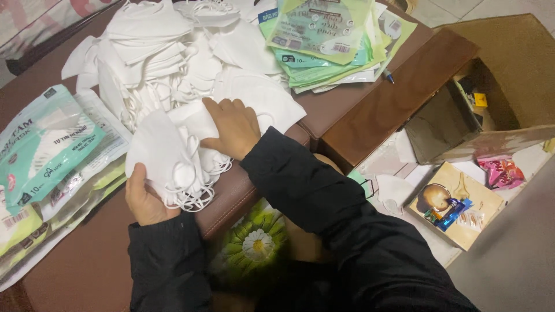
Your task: Sorting and stacking white face masks on a low table.
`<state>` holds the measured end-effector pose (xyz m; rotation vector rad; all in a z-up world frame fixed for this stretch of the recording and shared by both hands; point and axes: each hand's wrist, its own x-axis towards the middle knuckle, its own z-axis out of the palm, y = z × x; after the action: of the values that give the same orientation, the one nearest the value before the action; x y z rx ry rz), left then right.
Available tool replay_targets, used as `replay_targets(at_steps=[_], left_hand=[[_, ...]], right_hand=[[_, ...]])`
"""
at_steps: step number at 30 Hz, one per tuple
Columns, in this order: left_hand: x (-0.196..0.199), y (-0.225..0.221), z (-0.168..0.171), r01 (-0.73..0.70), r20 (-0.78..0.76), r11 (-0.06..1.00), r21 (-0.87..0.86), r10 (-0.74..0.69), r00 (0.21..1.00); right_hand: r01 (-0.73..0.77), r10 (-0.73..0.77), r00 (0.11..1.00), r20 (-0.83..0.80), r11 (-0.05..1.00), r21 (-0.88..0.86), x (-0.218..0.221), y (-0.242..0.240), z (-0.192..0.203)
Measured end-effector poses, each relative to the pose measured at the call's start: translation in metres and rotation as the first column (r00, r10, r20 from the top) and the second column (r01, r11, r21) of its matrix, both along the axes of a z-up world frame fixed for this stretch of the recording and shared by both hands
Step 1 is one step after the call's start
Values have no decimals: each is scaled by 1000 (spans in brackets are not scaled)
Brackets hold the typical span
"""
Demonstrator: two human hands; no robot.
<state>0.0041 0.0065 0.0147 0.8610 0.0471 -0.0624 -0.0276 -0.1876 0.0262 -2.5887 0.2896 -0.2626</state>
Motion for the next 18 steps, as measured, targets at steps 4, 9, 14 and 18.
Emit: replay_targets(at_steps=[4,9,14,18], left_hand=[[11,7,-17,7,46,1000,25,-8,999],[2,5,-7,-14,-15,1000,15,15,1000],[-12,-7,16,-9,-5,1000,-3,9,1000],[19,18,-24,91,3,992,91,-91,996]], right_hand=[[-8,9,999,-38,999,36,6,0,-3],[-35,34,999,14,992,123,20,1,-31],[-22,-12,989,151,975,221,14,-22,-29],[97,-209,908,363,948,302,8,-63,-12]])
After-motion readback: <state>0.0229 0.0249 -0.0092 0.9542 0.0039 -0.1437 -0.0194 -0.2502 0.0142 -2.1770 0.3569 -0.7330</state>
